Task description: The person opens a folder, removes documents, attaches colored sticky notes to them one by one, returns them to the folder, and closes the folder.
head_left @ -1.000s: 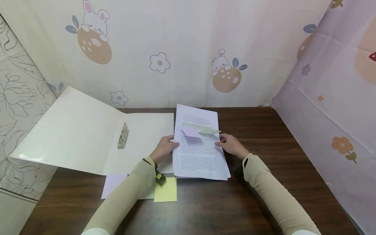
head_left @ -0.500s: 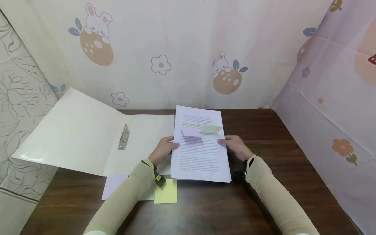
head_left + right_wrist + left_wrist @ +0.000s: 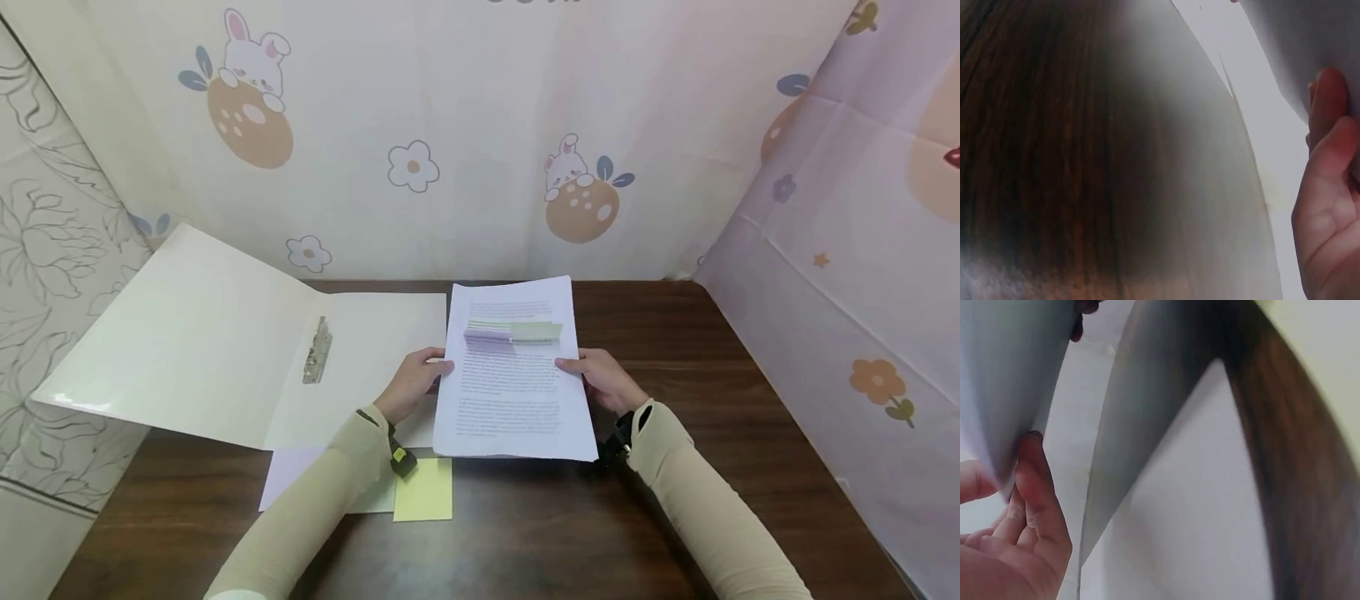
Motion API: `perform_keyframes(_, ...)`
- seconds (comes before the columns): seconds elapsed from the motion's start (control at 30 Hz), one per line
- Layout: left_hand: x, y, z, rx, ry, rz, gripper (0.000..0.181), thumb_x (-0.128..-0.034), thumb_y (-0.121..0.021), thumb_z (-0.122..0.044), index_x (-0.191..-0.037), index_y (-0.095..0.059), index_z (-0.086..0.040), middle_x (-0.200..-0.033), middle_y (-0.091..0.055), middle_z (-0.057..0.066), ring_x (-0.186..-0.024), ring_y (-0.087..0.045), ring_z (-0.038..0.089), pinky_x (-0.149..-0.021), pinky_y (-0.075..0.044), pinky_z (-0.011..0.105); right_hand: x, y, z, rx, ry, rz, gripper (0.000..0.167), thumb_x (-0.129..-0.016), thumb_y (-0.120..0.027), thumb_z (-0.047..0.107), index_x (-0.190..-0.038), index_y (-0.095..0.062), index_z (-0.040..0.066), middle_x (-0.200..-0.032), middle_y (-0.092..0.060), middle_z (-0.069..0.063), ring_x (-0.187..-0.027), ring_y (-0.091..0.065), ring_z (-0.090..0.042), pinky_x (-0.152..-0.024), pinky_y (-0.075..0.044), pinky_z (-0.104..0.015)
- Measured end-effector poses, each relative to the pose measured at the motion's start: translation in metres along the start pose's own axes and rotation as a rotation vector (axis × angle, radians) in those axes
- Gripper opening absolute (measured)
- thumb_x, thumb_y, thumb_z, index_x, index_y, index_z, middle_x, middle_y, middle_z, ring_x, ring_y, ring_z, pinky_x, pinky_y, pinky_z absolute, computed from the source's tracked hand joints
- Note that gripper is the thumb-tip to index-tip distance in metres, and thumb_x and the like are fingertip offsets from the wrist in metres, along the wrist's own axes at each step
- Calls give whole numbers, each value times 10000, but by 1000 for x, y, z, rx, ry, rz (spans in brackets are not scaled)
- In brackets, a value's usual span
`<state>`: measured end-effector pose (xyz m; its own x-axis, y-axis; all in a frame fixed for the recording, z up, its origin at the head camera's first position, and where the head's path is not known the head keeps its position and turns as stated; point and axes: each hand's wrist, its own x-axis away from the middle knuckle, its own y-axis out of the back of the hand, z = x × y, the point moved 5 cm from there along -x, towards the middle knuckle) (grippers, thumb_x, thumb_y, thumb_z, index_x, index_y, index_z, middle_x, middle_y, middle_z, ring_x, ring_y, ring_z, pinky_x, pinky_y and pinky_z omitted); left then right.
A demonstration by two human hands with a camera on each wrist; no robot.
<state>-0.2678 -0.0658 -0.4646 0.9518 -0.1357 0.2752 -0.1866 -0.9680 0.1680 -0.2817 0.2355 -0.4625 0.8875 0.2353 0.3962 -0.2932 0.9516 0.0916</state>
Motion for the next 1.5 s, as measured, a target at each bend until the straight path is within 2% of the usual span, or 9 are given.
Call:
perform_keyframes(0.17, -8, 22, 4, -29, -55, -40, 363, -958, -527, -120, -1298, -557, 4, -1060, -697, 203, -759, -657, 136, -710, -557, 270, 2, 0, 2, -8, 22, -9, 487, -973, -586, 237, -1382, -490, -9, -1080, -724, -21, -904, -711, -165, -776, -576, -354)
perform_keyframes(0.27, -11, 45, 1, -158, -131, -107, 372, -961, -519, -102, -1313, -533, 14, -1068, -684, 226, -797, -677, 188, -701, -548, 270, 2, 2, 0, -9, 23, -19, 484, -967, -596, 238, -1374, -502, -6, -1074, -727, -22, -903, -713, -170, -774, -575, -356)
perform_keyframes(0.4, -11, 81, -10, -413, -195, -256, 362, -964, -514, -135, -1302, -548, -8, -1113, -662, 213, -930, -674, 293, -773, -527, 336, 2, 5, -3, -8, 14, -34, 482, -962, -605, 235, -1360, -508, -20, -1045, -732, -12, -888, -711, -162, -764, -572, -349)
perform_keyframes(0.63, -1, 129, -15, -797, -123, -391, 400, -970, -465, -173, -1301, -550, 35, -1310, -557, 280, -1241, -514, 440, -1025, -425, 534, 1, 6, -6, -6, 21, -31, 488, -969, -594, 241, -1360, -496, -34, -1036, -733, 2, -888, -709, -141, -758, -570, -329)
perform_keyframes(0.77, 4, 145, -4, -963, -34, -378, 429, -959, -469, -181, -1281, -545, 91, -1277, -538, 336, -1118, -564, 463, -911, -489, 533, 0, 7, -7, -1, 19, -40, 483, -969, -595, 242, -1356, -502, -31, -1027, -735, 3, -882, -709, -138, -748, -567, -321)
perform_keyframes(0.87, 6, 150, 4, -983, 22, -339, 419, -940, -477, -167, -1227, -564, 126, -1144, -594, 326, -833, -612, 373, -669, -521, 434, -1, 7, -9, 3, 10, -46, 474, -970, -592, 236, -1356, -505, -26, -1028, -733, 0, -884, -707, -141, -754, -564, -324)
perform_keyframes(0.97, 8, 153, 8, -982, 19, -345, 405, -926, -492, -149, -1210, -579, 126, -1082, -622, 315, -692, -580, 304, -549, -473, 374, -1, 8, -10, 5, 7, -48, 475, -968, -594, 240, -1352, -508, -26, -1029, -732, -3, -884, -704, -142, -758, -561, -325)
perform_keyframes(1.23, 15, 166, 7, -1010, -89, -514, 322, -907, -528, -104, -1098, -593, 147, -996, -561, 328, -853, -607, 470, -644, -516, 534, -2, 9, -17, 6, 8, -55, 466, -965, -599, 233, -1344, -518, -26, -1016, -735, 5, -879, -706, -138, -761, -556, -316)
perform_keyframes(1.5, 10, 173, 15, -1032, -35, -399, 321, -949, -496, -140, -1000, -627, 148, -904, -662, 304, -738, -624, 363, -640, -509, 463, -3, 9, -20, -6, 1, -51, 468, -964, -600, 226, -1345, -511, -31, -996, -734, 23, -869, -705, -134, -757, -558, -321)
